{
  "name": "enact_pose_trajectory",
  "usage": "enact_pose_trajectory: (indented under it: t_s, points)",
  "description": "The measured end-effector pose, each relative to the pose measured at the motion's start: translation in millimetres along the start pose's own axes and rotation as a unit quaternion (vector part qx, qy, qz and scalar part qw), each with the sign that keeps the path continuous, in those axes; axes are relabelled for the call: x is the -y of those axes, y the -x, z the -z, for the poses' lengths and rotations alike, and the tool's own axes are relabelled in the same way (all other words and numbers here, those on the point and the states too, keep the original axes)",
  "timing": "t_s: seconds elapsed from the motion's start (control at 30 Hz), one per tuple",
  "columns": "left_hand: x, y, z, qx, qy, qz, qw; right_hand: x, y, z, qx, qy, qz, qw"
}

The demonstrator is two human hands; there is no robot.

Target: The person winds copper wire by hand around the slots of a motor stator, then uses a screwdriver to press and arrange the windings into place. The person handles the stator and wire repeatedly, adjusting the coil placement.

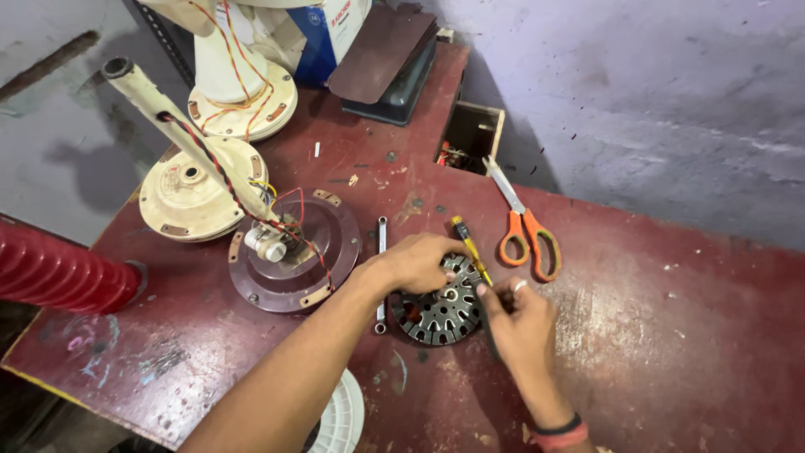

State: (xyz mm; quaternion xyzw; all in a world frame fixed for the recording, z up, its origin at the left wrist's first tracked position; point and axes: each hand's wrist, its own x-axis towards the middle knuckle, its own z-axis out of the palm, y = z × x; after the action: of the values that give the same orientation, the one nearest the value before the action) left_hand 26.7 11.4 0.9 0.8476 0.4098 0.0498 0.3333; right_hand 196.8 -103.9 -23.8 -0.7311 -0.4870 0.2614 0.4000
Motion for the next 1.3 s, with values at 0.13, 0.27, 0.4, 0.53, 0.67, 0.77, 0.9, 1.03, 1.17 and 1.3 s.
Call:
enact_pose_trajectory:
  t_s: [0.13,0.27,0.4,0.53,0.67,0.77,0.9,1.03,1.17,1.3]
  points:
    - [-1.6,0.3,2.1,0.0,0.005,-0.007,1.0,13.9,-21.5,-7.6,-0.019,-0.028,0.077,0.996]
    - [-3.3,0.8,2.7,0.01,-0.006,-0.018,1.0,10.9,-12.1,-3.5,-0.023,0.025,0.083,0.996]
    - [-4.9,0.3,1.5,0.007,-0.002,-0.008,1.0,-3.2,22.9,1.3,-0.018,0.009,-0.024,1.0]
    - [-5.7,0.1,1.7,0.012,-0.004,-0.002,1.0,-1.9,18.4,-3.2,-0.042,-0.014,-0.009,0.999]
    - [-5.5,-0.5,4.0,0.016,-0.004,-0.006,1.0,9.1,-15.1,-12.7,-0.064,-0.019,0.05,0.997]
    - [-4.9,-0.3,2.7,0.007,-0.005,-0.015,1.0,8.2,-13.5,-11.4,-0.055,-0.022,0.058,0.997]
    - [-2.1,-2.2,0.0,-0.001,-0.004,-0.023,1.0,-0.5,20.0,-2.7,-0.058,0.023,0.005,0.998]
    - [0.1,-3.0,-1.7,-0.002,-0.004,-0.032,0.999,1.3,21.3,-5.0,-0.062,0.017,-0.003,0.998]
    - [0.0,-2.5,1.9,-0.006,0.0,-0.032,0.999,10.1,-19.5,-13.9,-0.061,0.009,0.067,0.996]
    - [-2.9,-1.4,4.0,0.007,0.001,-0.023,1.0,3.4,-12.6,-7.7,-0.049,0.019,0.071,0.996]
